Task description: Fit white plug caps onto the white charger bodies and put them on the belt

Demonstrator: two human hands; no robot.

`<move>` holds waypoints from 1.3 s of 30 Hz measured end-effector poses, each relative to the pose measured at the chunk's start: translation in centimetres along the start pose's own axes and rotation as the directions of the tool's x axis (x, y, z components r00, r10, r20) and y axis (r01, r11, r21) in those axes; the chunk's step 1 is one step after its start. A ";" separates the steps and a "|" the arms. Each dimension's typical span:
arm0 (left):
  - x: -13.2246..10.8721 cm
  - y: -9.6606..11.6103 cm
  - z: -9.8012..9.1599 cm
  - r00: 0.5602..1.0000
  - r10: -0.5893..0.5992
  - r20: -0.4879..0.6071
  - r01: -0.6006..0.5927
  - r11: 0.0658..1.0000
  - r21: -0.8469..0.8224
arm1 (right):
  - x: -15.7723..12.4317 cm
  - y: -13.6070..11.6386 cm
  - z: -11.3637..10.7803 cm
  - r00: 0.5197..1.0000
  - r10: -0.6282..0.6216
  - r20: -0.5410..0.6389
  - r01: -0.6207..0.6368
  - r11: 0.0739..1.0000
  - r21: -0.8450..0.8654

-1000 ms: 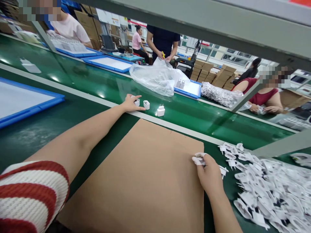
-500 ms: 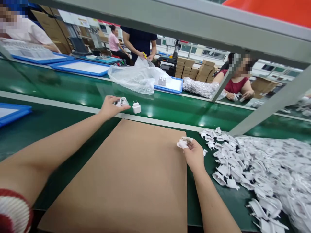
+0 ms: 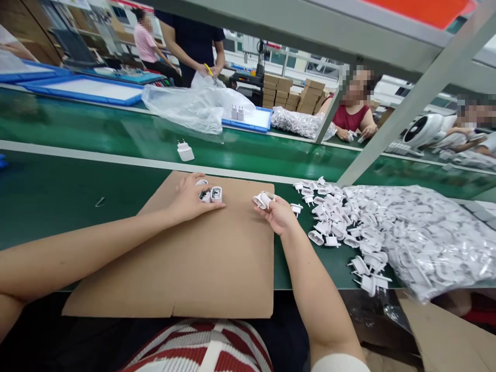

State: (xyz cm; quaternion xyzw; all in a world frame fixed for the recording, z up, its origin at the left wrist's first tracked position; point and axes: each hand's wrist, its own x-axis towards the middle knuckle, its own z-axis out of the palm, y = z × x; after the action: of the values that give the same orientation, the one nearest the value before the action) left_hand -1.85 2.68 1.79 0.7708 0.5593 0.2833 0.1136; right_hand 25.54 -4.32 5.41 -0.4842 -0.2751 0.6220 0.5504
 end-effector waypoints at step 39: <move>-2.7 5.2 2.0 0.938 0.268 0.219 -0.089 0.798 -0.597 | -1.7 2.5 2.9 0.608 -0.445 0.658 0.699 -0.094 -0.709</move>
State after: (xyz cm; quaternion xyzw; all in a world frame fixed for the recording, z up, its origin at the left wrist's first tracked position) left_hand 2.82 -1.39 1.90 0.7825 0.3474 0.3320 0.3959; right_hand 21.70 -5.97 4.79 -0.4692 -0.8234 0.0621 0.3130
